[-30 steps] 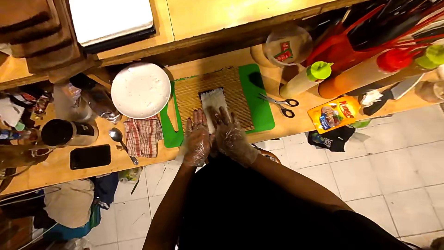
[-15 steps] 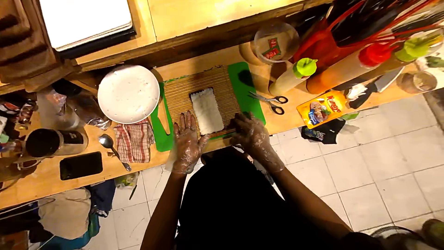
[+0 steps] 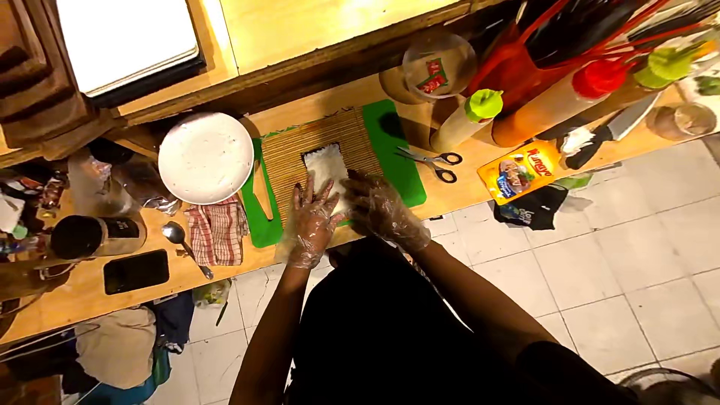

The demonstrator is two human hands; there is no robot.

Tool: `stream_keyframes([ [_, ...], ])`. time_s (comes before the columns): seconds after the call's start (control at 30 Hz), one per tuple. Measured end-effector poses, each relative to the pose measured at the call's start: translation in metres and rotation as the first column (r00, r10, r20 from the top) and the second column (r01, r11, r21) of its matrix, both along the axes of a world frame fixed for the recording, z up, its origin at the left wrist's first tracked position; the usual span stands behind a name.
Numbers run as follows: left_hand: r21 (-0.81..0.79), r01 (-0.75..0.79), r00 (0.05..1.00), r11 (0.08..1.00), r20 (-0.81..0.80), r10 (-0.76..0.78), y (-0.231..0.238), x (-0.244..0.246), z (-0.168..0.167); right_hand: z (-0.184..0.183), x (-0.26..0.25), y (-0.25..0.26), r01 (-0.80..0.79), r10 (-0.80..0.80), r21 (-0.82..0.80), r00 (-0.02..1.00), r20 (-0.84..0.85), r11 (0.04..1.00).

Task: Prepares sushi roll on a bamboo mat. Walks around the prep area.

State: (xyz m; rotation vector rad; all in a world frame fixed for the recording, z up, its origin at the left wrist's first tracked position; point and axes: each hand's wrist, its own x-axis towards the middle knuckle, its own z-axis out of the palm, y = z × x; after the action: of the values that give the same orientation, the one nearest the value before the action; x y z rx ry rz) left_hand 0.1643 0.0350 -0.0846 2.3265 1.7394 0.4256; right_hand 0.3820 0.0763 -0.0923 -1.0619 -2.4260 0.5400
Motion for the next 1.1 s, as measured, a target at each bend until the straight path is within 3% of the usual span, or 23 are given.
stream_keyframes([
  [0.17, 0.017, -0.026, 1.0, 1.0, -0.001, 0.026, -0.001, 0.004, 0.0, 0.002, -0.001, -0.003, 0.043, -0.043, -0.005, 0.999, 0.022, 0.999],
  [0.37, -0.073, -0.018, 0.997, 0.997, -0.074, 0.013, -0.029, 0.026, 0.016, 0.012, 0.014, -0.028, 0.284, -0.273, -0.07, 0.953, 0.132, 0.956],
  [0.5, -0.197, -0.025, 0.986, 0.98, -0.166, -0.009, -0.033, 0.044, 0.023, 0.007, 0.002, -0.04, 0.289, -0.275, -0.06, 0.946, 0.173, 0.955],
  [0.9, -0.093, -0.014, 0.997, 0.996, -0.082, 0.007, -0.032, 0.049, 0.024, 0.003, -0.006, -0.048, 0.248, -0.237, -0.053, 0.958, 0.162, 0.967],
  [1.1, -0.145, -0.058, 0.994, 0.988, -0.098, 0.044, -0.033, 0.046, 0.02, 0.006, -0.006, -0.048, 0.255, -0.239, -0.071, 0.955, 0.177, 0.964],
])
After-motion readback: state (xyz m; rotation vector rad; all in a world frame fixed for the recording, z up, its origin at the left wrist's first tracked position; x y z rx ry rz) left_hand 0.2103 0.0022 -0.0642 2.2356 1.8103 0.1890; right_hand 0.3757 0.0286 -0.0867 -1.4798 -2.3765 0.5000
